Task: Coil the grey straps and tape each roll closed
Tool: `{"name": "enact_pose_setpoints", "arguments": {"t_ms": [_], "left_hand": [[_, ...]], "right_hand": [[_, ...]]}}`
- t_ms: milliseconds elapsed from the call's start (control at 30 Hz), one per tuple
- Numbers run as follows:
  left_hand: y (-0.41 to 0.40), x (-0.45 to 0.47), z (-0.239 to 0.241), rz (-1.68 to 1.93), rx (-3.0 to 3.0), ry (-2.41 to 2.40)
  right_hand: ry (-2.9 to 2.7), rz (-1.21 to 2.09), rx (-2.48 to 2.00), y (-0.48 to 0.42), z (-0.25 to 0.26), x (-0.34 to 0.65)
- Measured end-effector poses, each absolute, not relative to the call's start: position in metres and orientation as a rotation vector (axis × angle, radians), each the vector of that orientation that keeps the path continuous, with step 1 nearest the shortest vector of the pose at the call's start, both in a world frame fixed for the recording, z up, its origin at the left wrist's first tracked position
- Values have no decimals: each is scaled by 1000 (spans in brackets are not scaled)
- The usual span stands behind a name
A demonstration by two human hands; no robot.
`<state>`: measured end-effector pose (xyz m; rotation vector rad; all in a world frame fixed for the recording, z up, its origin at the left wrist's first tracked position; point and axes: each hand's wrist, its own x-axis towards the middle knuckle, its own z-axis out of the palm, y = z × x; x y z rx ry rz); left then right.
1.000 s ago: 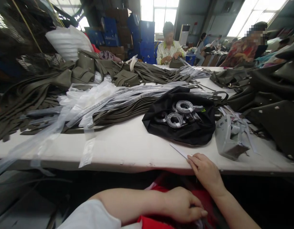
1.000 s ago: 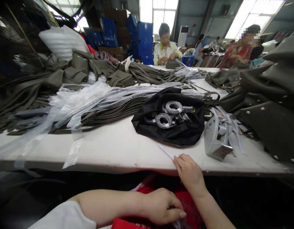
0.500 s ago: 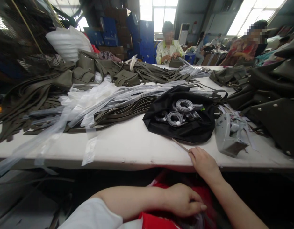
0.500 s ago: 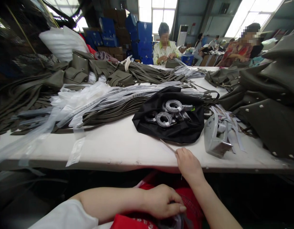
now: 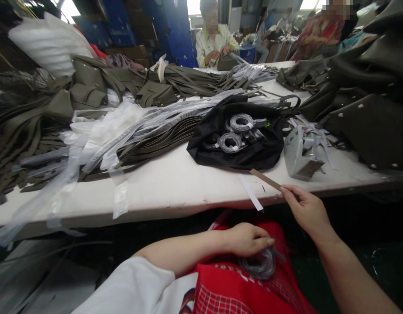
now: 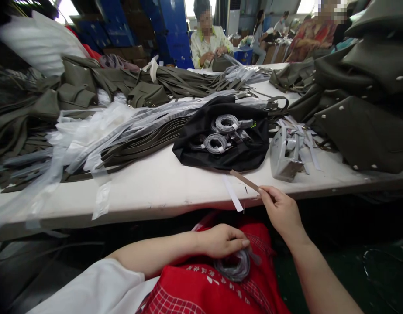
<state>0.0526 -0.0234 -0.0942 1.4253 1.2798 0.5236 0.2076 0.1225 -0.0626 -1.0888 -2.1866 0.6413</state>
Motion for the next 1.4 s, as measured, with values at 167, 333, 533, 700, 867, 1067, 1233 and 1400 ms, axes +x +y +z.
{"name": "enact_pose_setpoints", "arguments": {"t_ms": [167,333,533,700,867,1067,1233,1400], "left_hand": [[-23,51,-93,554,1405,1285],[-22,48,-94,539,1345,1280],[-22,47,-99,572,1402,1225],[-24,48,-96,617,1495,1210],[-26,47,-88,602,1628,1192],[-28,46,-88,619,1587,1216],[-27,47,-87,495,1512,1312],[-27,46,-86,589,1533,1187]], "right_hand": [[-2212,824,-947,106,-59,221],[-2181,926,-934,84,-48,246],[-2255,992,-1009,73,-47,259],[-2238,1023,-1058,64,-57,253],[-2274,1068,-1023,59,-63,246],[-2407,1088,-935,56,-59,247],[-2503,1208,-838,53,-56,251],[-2454,1095,-891,63,-63,255]]}}
